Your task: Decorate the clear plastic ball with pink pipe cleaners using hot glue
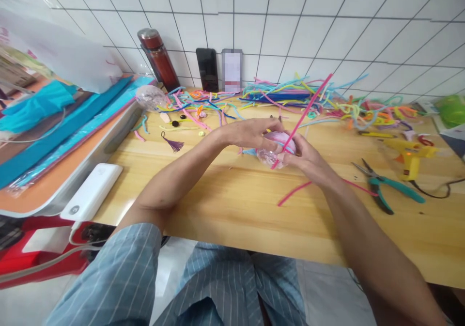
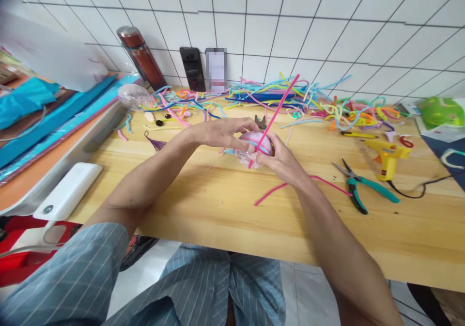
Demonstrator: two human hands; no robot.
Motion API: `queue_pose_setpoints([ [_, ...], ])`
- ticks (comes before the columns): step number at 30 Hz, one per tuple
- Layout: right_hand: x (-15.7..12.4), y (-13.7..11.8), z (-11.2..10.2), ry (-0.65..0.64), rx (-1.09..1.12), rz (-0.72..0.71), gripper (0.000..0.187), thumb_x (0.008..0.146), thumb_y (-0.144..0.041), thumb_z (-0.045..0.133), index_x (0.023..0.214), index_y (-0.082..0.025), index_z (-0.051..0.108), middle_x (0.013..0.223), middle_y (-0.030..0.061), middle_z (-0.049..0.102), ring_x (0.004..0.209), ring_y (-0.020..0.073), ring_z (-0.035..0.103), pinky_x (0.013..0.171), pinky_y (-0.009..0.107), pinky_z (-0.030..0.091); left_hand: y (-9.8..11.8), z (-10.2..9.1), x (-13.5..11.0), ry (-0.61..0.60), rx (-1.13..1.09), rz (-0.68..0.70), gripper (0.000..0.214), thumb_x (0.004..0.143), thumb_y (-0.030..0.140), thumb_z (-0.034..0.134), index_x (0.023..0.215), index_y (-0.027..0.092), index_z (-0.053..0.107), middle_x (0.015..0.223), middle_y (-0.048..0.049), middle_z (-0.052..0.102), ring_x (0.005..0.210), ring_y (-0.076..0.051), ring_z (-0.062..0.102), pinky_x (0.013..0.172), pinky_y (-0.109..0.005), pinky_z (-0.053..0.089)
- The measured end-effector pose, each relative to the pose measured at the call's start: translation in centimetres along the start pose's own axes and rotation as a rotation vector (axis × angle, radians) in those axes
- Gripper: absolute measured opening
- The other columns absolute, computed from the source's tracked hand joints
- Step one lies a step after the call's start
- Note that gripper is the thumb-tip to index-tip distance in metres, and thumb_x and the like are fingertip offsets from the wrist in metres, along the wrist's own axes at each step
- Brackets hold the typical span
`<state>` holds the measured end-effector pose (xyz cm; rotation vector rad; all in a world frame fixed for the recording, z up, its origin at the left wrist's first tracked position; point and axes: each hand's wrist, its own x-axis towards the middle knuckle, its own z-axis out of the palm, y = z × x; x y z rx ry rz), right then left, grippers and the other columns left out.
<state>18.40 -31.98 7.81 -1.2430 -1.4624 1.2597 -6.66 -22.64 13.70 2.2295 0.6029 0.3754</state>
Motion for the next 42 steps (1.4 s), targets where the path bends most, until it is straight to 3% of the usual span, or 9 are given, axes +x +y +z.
queue_pose_setpoints([
  [5, 0.2, 0.1, 0.0, 0.011, 0.001, 0.003, 0.071, 0.074, -0.053, 0.107, 0.136, -0.034, 0.079, 0.132, 0.0036, 0.085, 0.13, 0.0381, 0.078, 0.115, 0.055, 0.066, 0.6, -0.4, -0.7, 0.021, 0.073, -0.044, 0.054, 0.089, 0.055, 0.089, 0.133, 0.026, 0.079, 0.131, -0.0046, 0.084, 0.122, -0.031, 0.077, 0.109, -0.039, 0.055],
  [9, 0.1, 0.0, 0.0, 0.009, 0.049, 0.016, 0.065, 0.075, -0.05, 0.107, 0.133, -0.035, 0.08, 0.132, 0.0035, 0.085, 0.129, 0.0381, 0.078, 0.116, 0.056, 0.066, 2.2, -0.9, -2.0, 0.111, 0.251, -0.066, 0.056, 0.084, 0.049, 0.096, 0.135, 0.03, 0.079, 0.138, -0.0046, 0.082, 0.14, -0.037, 0.072, 0.123, -0.045, 0.05],
  [14, 0.2, 0.1, 0.4, -0.009, 0.068, 0.019, 0.068, 0.075, -0.051, 0.107, 0.134, -0.034, 0.079, 0.13, 0.0035, 0.085, 0.123, 0.0353, 0.079, 0.111, 0.053, 0.068, 4.1, 1.0, -2.3, 0.052, 0.565, -0.054, 0.052, 0.094, 0.061, 0.089, 0.128, 0.022, 0.079, 0.124, -0.0114, 0.086, 0.127, -0.037, 0.078, 0.126, -0.051, 0.046],
  [17, 0.5, 0.6, 0.5, -0.01, 0.107, 0.012, 0.072, 0.074, -0.049, 0.107, 0.138, -0.034, 0.079, 0.132, 0.0034, 0.085, 0.124, 0.0347, 0.08, 0.112, 0.052, 0.069, 4.7, 2.3, -1.8, 0.034, 0.654, -0.056, 0.052, 0.101, 0.06, 0.082, 0.135, 0.021, 0.077, 0.128, -0.0142, 0.087, 0.127, -0.036, 0.079, 0.128, -0.05, 0.044],
  [24, 0.7, 0.9, 0.5, -0.018, 0.125, 0.022, 0.071, 0.072, -0.05, 0.107, 0.137, -0.035, 0.08, 0.134, 0.0027, 0.087, 0.128, 0.035, 0.08, 0.118, 0.056, 0.068, 6.1, 2.5, -1.5, -0.055, 0.761, -0.138, 0.047, 0.112, 0.04, 0.071, 0.151, 0.014, 0.07, 0.144, -0.0216, 0.083, 0.131, -0.039, 0.081, 0.109, -0.045, 0.056],
  [28, 0.4, 0.5, 0.6, -0.038, 0.147, 0.041, 0.072, 0.075, -0.048, 0.107, 0.14, -0.035, 0.079, 0.142, 0.0046, 0.085, 0.137, 0.0375, 0.078, 0.123, 0.059, 0.067, 6.0, 2.6, -1.5, -0.031, 0.744, -0.142, 0.051, 0.111, 0.039, 0.073, 0.156, 0.016, 0.068, 0.146, -0.0204, 0.08, 0.125, -0.038, 0.083, 0.097, -0.041, 0.058],
  [34, 0.2, 0.2, 0.8, -0.042, 0.18, 0.055, 0.07, 0.076, -0.045, 0.107, 0.139, -0.035, 0.079, 0.148, 0.007, 0.083, 0.147, 0.0392, 0.075, 0.128, 0.061, 0.064, 6.6, 2.9, -1.4, -0.052, 0.737, -0.193, 0.058, 0.109, 0.043, 0.074, 0.16, 0.016, 0.065, 0.149, -0.0201, 0.076, 0.127, -0.038, 0.081, 0.097, -0.042, 0.059],
  [42, 0.3, 0.5, 1.0, -0.038, 0.22, 0.058, 0.064, 0.077, -0.047, 0.106, 0.136, -0.037, 0.083, 0.15, 0.0017, 0.084, 0.152, 0.0396, 0.071, 0.133, 0.062, 0.06, 7.3, 2.9, -1.4, -0.039, 0.72, -0.209, 0.054, 0.112, 0.04, 0.07, 0.161, 0.016, 0.066, 0.152, -0.0207, 0.076, 0.129, -0.041, 0.081, 0.1, -0.045, 0.061],
])
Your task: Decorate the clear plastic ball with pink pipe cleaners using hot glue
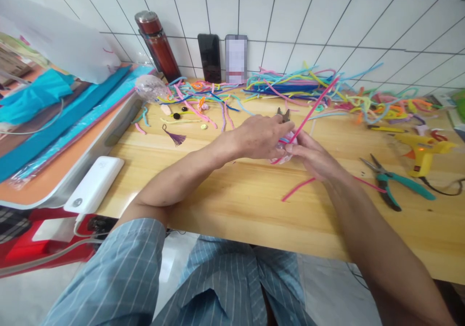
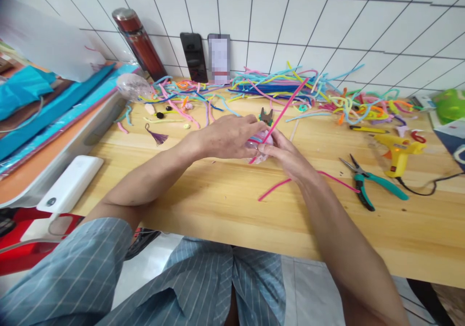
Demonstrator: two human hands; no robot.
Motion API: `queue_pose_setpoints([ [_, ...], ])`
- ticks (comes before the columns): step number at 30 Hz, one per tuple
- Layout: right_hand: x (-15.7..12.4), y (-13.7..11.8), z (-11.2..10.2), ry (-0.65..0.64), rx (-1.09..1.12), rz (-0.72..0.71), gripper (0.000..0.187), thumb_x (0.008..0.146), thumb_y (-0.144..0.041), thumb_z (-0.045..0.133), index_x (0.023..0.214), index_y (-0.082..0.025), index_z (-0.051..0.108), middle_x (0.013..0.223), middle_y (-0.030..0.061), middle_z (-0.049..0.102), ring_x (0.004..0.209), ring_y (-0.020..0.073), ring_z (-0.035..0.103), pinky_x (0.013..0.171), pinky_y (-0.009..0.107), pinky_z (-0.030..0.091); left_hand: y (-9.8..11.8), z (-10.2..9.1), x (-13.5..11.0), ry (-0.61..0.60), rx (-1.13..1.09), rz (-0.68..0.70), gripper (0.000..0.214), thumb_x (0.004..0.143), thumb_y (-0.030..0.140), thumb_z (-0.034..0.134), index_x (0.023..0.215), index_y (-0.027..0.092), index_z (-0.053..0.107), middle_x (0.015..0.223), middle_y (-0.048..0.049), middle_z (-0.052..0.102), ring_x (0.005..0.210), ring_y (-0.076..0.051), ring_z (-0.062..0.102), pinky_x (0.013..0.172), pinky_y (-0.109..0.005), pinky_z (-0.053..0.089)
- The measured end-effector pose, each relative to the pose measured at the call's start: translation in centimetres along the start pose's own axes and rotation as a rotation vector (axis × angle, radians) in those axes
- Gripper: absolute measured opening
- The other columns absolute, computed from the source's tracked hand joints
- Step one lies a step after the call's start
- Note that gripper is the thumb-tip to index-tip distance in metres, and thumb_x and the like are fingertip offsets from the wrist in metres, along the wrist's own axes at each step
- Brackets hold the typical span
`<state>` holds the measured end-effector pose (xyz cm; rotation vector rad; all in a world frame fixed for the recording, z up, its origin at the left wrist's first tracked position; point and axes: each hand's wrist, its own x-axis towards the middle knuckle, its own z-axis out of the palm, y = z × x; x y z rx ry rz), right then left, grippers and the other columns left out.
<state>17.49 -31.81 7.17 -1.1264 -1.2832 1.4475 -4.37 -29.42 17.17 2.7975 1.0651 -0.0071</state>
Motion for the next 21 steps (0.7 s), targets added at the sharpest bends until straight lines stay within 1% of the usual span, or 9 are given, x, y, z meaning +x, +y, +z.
queue_pose_setpoints([
  [4, 0.1, 0.0, 0.0, -0.003, 0.017, 0.01, 0.061, 0.078, -0.047, 0.104, 0.134, -0.037, 0.084, 0.151, 0.0009, 0.084, 0.154, 0.0404, 0.071, 0.133, 0.063, 0.059, -0.5, 0.5, 0.3, 0.006, -0.014, 0.005, 0.053, 0.113, 0.044, 0.068, 0.159, 0.018, 0.065, 0.153, -0.0195, 0.077, 0.131, -0.04, 0.081, 0.1, -0.043, 0.06],
  [7, 0.1, -0.1, 0.1, -0.007, 0.01, 0.015, 0.06, 0.079, -0.048, 0.103, 0.135, -0.037, 0.083, 0.149, 0.0027, 0.084, 0.148, 0.0391, 0.074, 0.128, 0.06, 0.063, -0.9, 0.9, 0.5, 0.024, -0.049, 0.023, 0.051, 0.112, 0.047, 0.068, 0.154, 0.019, 0.067, 0.148, -0.018, 0.081, 0.127, -0.037, 0.082, 0.097, -0.041, 0.059],
  [9, 0.0, -0.2, 0.2, -0.008, 0.005, 0.015, 0.06, 0.078, -0.049, 0.103, 0.134, -0.037, 0.083, 0.145, 0.0033, 0.085, 0.145, 0.0391, 0.076, 0.126, 0.059, 0.064, -1.0, 0.8, 0.6, 0.001, -0.07, 0.021, 0.053, 0.11, 0.048, 0.069, 0.154, 0.018, 0.065, 0.149, -0.0183, 0.08, 0.127, -0.037, 0.082, 0.098, -0.04, 0.059],
  [11, 0.0, -0.3, 0.4, -0.011, -0.002, 0.003, 0.061, 0.078, -0.051, 0.103, 0.133, -0.036, 0.083, 0.144, 0.0032, 0.086, 0.146, 0.0393, 0.075, 0.129, 0.059, 0.061, -1.0, 0.3, 0.8, -0.034, -0.085, -0.004, 0.057, 0.109, 0.046, 0.071, 0.157, 0.016, 0.062, 0.156, -0.0199, 0.077, 0.131, -0.038, 0.081, 0.101, -0.041, 0.059],
  [14, -0.1, -0.4, 0.5, -0.026, -0.03, -0.031, 0.063, 0.08, -0.053, 0.101, 0.137, -0.036, 0.081, 0.147, 0.0033, 0.085, 0.15, 0.0388, 0.073, 0.132, 0.058, 0.058, -1.2, -1.1, 1.2, -0.131, -0.107, -0.049, 0.07, 0.107, 0.052, 0.072, 0.164, 0.013, 0.057, 0.16, -0.0232, 0.074, 0.136, -0.042, 0.079, 0.105, -0.044, 0.059],
  [15, -0.1, -0.4, 0.5, -0.031, -0.045, -0.04, 0.064, 0.081, -0.054, 0.1, 0.139, -0.036, 0.08, 0.148, 0.0035, 0.085, 0.15, 0.0386, 0.072, 0.132, 0.058, 0.058, -1.3, -1.6, 1.3, -0.213, -0.122, -0.06, 0.078, 0.105, 0.059, 0.074, 0.165, 0.013, 0.056, 0.157, -0.0236, 0.076, 0.134, -0.043, 0.079, 0.104, -0.044, 0.059],
  [17, -0.1, -0.3, 0.3, -0.036, -0.078, -0.049, 0.066, 0.083, -0.055, 0.099, 0.142, -0.034, 0.079, 0.149, 0.0041, 0.085, 0.149, 0.0383, 0.073, 0.129, 0.057, 0.06, -1.8, -2.5, 1.8, -0.333, -0.168, -0.091, 0.084, 0.099, 0.065, 0.076, 0.165, 0.016, 0.058, 0.143, -0.0208, 0.082, 0.128, -0.041, 0.08, 0.103, -0.043, 0.06],
  [19, 0.0, -0.1, 0.1, -0.027, -0.102, -0.048, 0.067, 0.083, -0.058, 0.098, 0.143, -0.033, 0.078, 0.149, 0.005, 0.085, 0.145, 0.0379, 0.075, 0.124, 0.056, 0.063, -2.6, -3.0, 2.3, -0.371, -0.221, -0.089, 0.088, 0.095, 0.067, 0.075, 0.166, 0.018, 0.059, 0.139, -0.0181, 0.084, 0.123, -0.038, 0.08, 0.104, -0.042, 0.059],
  [21, 0.0, 0.1, -0.1, -0.011, -0.115, -0.04, 0.068, 0.083, -0.059, 0.097, 0.143, -0.032, 0.078, 0.147, 0.0061, 0.085, 0.14, 0.0375, 0.077, 0.119, 0.055, 0.065, -3.4, -2.9, 2.9, -0.411, -0.278, -0.117, 0.1, 0.086, 0.068, 0.082, 0.169, 0.019, 0.057, 0.14, -0.0156, 0.084, 0.121, -0.037, 0.079, 0.104, -0.041, 0.058],
])
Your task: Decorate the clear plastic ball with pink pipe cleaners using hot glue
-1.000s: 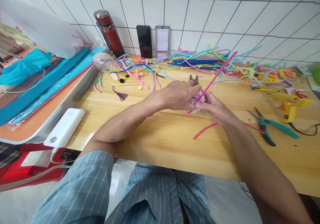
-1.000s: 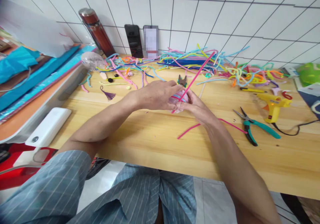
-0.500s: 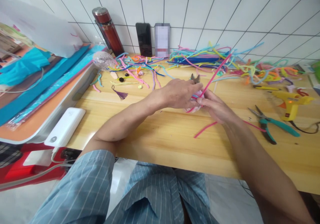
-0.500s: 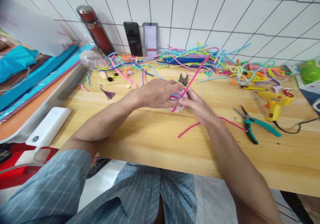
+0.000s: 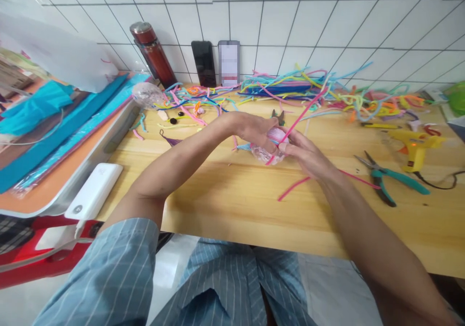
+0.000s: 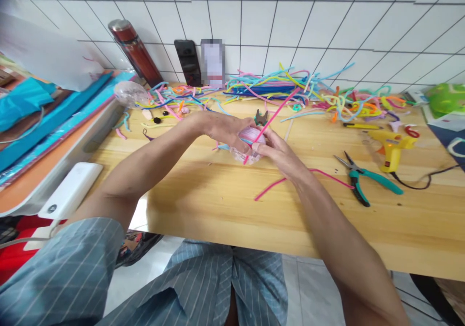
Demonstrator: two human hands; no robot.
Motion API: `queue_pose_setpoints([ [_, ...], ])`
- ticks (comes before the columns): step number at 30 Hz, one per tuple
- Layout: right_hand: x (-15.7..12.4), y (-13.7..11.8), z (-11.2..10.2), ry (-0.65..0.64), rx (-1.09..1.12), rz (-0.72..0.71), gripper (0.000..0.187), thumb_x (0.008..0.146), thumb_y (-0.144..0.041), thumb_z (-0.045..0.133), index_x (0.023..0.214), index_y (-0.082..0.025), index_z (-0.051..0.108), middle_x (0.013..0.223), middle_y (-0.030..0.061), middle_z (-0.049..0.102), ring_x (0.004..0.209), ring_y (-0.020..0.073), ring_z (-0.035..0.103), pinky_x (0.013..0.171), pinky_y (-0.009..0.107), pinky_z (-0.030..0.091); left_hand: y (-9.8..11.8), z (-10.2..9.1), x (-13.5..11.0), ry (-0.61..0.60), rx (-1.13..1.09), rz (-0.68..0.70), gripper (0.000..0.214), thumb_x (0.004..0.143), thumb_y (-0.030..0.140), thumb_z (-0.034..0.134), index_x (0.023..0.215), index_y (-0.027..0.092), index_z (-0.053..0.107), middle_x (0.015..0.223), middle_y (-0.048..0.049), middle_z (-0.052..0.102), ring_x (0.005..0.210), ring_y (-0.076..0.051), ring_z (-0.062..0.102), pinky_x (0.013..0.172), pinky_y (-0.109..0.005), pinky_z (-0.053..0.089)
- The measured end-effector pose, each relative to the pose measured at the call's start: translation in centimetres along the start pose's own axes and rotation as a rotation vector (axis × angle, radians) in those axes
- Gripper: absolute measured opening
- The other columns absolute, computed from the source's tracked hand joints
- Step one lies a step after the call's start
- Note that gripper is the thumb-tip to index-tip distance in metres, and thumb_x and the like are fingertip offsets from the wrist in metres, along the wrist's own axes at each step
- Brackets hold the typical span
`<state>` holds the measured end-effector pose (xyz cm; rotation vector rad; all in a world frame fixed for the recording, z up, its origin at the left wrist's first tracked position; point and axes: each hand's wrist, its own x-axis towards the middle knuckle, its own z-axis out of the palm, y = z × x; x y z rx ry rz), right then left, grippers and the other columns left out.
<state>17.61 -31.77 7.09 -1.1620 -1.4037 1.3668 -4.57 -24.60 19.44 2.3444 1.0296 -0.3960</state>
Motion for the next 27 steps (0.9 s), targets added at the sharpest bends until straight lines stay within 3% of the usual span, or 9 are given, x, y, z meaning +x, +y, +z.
queue_pose_setpoints([
  [5, 0.0, -0.2, 0.1, 0.022, 0.025, -0.03, 0.067, 0.083, -0.062, 0.098, 0.14, -0.033, 0.079, 0.151, 0.0063, 0.083, 0.143, 0.0369, 0.076, 0.121, 0.057, 0.065, -1.6, 0.0, 1.5, -0.05, -0.183, 0.068, 0.117, 0.072, 0.064, 0.089, 0.174, 0.02, 0.053, 0.139, -0.0117, 0.082, 0.126, -0.035, 0.076, 0.106, -0.039, 0.057],
  [9, 0.2, -0.6, -0.3, 0.02, 0.006, -0.091, 0.066, 0.087, -0.07, 0.095, 0.14, -0.034, 0.077, 0.156, 0.0068, 0.081, 0.152, 0.0357, 0.072, 0.126, 0.058, 0.062, -2.2, -0.3, 1.7, -0.011, -0.242, 0.186, 0.098, 0.077, 0.06, 0.087, 0.161, 0.018, 0.061, 0.147, -0.0126, 0.078, 0.127, -0.033, 0.073, 0.108, -0.039, 0.056],
  [12, -0.3, -1.1, -1.3, 0.02, -0.091, -0.157, 0.07, 0.091, -0.075, 0.09, 0.147, -0.035, 0.075, 0.158, 0.0091, 0.079, 0.147, 0.0359, 0.075, 0.12, 0.059, 0.066, -2.7, -0.6, 1.4, 0.023, -0.303, 0.287, 0.088, 0.081, 0.059, 0.088, 0.156, 0.019, 0.063, 0.147, -0.0107, 0.076, 0.131, -0.033, 0.072, 0.11, -0.039, 0.056],
  [15, -1.8, -2.8, -2.3, 0.226, -0.347, -0.345, 0.062, 0.099, -0.068, 0.086, 0.151, -0.035, 0.075, 0.154, 0.0108, 0.08, 0.139, 0.0373, 0.079, 0.11, 0.062, 0.07, -3.2, -0.3, 1.6, 0.029, -0.426, 0.382, 0.095, 0.081, 0.066, 0.088, 0.16, 0.023, 0.059, 0.142, -0.0091, 0.077, 0.132, -0.034, 0.072, 0.109, -0.041, 0.06],
  [18, -3.6, -5.5, -2.3, 0.516, -0.733, -0.765, 0.051, 0.106, -0.047, 0.083, 0.156, -0.037, 0.074, 0.158, 0.0109, 0.078, 0.149, 0.04, 0.073, 0.116, 0.066, 0.066, -3.6, 0.7, 2.2, 0.075, -0.479, 0.439, 0.1, 0.076, 0.072, 0.089, 0.158, 0.024, 0.058, 0.145, -0.0112, 0.075, 0.136, -0.038, 0.072, 0.109, -0.044, 0.062],
  [21, -4.1, -7.6, -1.6, 0.414, -1.092, -1.063, 0.051, 0.107, -0.036, 0.082, 0.158, -0.039, 0.072, 0.161, 0.006, 0.078, 0.156, 0.0387, 0.07, 0.133, 0.069, 0.053, -3.6, 2.1, 2.8, 0.134, -0.459, 0.479, 0.088, 0.08, 0.072, 0.087, 0.149, 0.024, 0.06, 0.147, -0.0116, 0.073, 0.142, -0.039, 0.069, 0.115, -0.046, 0.06],
  [24, -3.1, -7.9, -1.1, 0.316, -1.311, -1.136, 0.027, 0.11, -0.029, 0.076, 0.136, -0.035, 0.08, 0.162, 0.0045, 0.078, 0.158, 0.0366, 0.068, 0.133, 0.067, 0.053, -3.4, 3.2, 3.1, 0.161, -0.485, 0.52, 0.079, 0.084, 0.07, 0.086, 0.144, 0.025, 0.06, 0.143, -0.0099, 0.072, 0.144, -0.038, 0.067, 0.12, -0.049, 0.058],
  [27, -2.3, -7.4, -1.6, 0.28, -1.382, -1.13, 0.014, 0.108, -0.023, 0.077, 0.115, -0.034, 0.081, 0.141, 0.0029, 0.087, 0.151, 0.0352, 0.072, 0.137, 0.069, 0.046, -3.2, 3.9, 3.1, 0.147, -0.556, 0.526, 0.086, 0.082, 0.068, 0.088, 0.148, 0.024, 0.057, 0.141, -0.0113, 0.071, 0.141, -0.039, 0.068, 0.118, -0.051, 0.057],
])
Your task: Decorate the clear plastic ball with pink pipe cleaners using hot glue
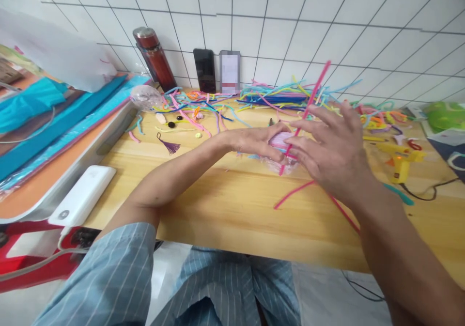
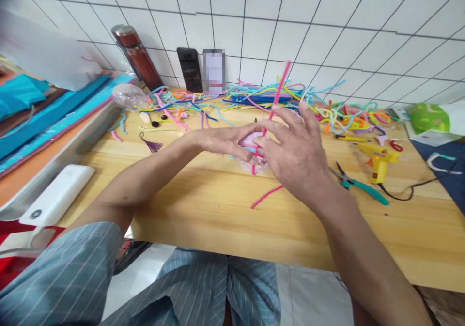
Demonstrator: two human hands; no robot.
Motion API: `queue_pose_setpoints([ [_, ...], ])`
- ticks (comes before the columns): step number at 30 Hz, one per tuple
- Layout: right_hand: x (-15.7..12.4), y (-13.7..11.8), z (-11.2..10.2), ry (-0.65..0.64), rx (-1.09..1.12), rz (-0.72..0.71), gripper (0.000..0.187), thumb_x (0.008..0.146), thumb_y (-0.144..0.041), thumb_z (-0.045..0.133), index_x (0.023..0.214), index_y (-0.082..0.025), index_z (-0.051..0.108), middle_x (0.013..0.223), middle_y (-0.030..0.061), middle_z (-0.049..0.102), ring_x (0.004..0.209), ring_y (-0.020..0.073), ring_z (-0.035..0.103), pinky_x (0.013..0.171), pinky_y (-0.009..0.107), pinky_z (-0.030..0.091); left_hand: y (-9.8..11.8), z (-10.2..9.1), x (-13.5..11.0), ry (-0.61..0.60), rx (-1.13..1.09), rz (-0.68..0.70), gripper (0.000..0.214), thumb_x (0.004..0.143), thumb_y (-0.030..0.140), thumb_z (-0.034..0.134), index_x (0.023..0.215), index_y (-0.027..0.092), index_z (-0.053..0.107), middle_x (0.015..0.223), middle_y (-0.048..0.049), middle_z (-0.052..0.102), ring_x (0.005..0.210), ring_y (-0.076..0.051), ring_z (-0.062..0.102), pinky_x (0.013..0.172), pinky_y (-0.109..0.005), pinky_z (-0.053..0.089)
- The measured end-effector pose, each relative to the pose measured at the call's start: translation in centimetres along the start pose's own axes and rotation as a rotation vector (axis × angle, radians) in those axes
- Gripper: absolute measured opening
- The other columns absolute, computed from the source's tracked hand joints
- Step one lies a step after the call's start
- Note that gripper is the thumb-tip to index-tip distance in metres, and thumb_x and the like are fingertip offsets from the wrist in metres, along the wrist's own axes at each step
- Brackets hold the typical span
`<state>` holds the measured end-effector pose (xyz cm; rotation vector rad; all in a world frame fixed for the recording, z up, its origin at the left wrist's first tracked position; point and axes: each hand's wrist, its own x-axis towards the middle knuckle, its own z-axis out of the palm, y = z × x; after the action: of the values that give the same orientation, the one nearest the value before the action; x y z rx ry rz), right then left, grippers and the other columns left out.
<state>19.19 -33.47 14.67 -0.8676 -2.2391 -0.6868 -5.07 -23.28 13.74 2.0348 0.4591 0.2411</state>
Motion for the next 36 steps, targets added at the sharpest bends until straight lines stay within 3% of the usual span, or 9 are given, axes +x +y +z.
queue_pose_setpoints([
  [3, -0.4, 0.5, -0.4, -0.074, 0.063, 0.038, 0.018, 0.107, -0.018, 0.077, 0.109, -0.035, 0.083, 0.116, 0.0018, 0.088, 0.141, 0.0345, 0.075, 0.139, 0.071, 0.04, 0.1, 0.3, -0.2, 0.006, -0.028, -0.053, 0.094, 0.079, 0.068, 0.09, 0.152, 0.022, 0.054, 0.141, -0.0127, 0.071, 0.133, -0.038, 0.07, 0.112, -0.049, 0.058],
  [5, -0.6, 0.4, -1.0, -0.126, 0.105, 0.071, 0.02, 0.11, -0.019, 0.075, 0.106, -0.037, 0.084, 0.107, 0.0015, 0.085, 0.128, 0.0319, 0.077, 0.138, 0.07, 0.042, 0.2, 0.5, -0.2, 0.024, -0.029, -0.063, 0.094, 0.078, 0.069, 0.089, 0.151, 0.02, 0.055, 0.144, -0.0139, 0.07, 0.133, -0.037, 0.069, 0.11, -0.047, 0.058],
  [11, -1.3, -0.6, -1.6, -0.107, 0.123, 0.111, 0.016, 0.112, -0.024, 0.074, 0.109, -0.035, 0.085, 0.101, 0.0028, 0.086, 0.102, 0.0279, 0.077, 0.106, 0.054, 0.058, 0.1, 0.6, -0.5, 0.06, -0.055, -0.033, 0.091, 0.081, 0.067, 0.085, 0.152, 0.02, 0.055, 0.154, -0.0145, 0.068, 0.143, -0.038, 0.065, 0.117, -0.045, 0.056],
  [14, -2.0, -1.3, -1.5, -0.075, 0.127, 0.144, 0.013, 0.112, -0.024, 0.074, 0.113, -0.032, 0.084, 0.102, 0.0031, 0.088, 0.099, 0.0274, 0.079, 0.095, 0.049, 0.057, 0.0, 0.5, -0.6, 0.1, -0.043, -0.009, 0.092, 0.083, 0.068, 0.084, 0.155, 0.02, 0.054, 0.159, -0.0156, 0.066, 0.149, -0.038, 0.063, 0.124, -0.047, 0.053],
  [20, -3.5, -2.3, -1.4, -0.085, 0.163, 0.302, 0.015, 0.113, -0.028, 0.073, 0.117, -0.037, 0.084, 0.106, 0.0027, 0.088, 0.102, 0.0277, 0.081, 0.095, 0.05, 0.057, 0.3, 0.5, -0.8, 0.141, -0.071, 0.025, 0.103, 0.084, 0.08, 0.084, 0.159, 0.016, 0.053, 0.158, -0.0195, 0.065, 0.146, -0.04, 0.065, 0.121, -0.049, 0.055],
  [29, -4.6, -3.0, -1.3, -0.001, 0.089, 0.253, 0.026, 0.111, -0.022, 0.073, 0.127, -0.038, 0.084, 0.105, 0.0026, 0.086, 0.097, 0.0266, 0.079, 0.088, 0.047, 0.054, 0.7, 0.7, -0.7, 0.139, -0.094, 0.056, 0.103, 0.079, 0.081, 0.088, 0.155, 0.018, 0.058, 0.155, -0.0182, 0.066, 0.147, -0.041, 0.064, 0.123, -0.05, 0.054],
  [36, -4.2, -3.5, -1.1, 0.052, 0.069, 0.22, 0.034, 0.109, -0.015, 0.071, 0.133, -0.037, 0.081, 0.104, 0.0023, 0.085, 0.096, 0.0256, 0.079, 0.085, 0.044, 0.055, 0.9, 1.0, -0.9, 0.177, -0.063, 0.067, 0.114, 0.078, 0.084, 0.09, 0.162, 0.015, 0.053, 0.163, -0.0231, 0.063, 0.153, -0.043, 0.062, 0.13, -0.054, 0.051],
])
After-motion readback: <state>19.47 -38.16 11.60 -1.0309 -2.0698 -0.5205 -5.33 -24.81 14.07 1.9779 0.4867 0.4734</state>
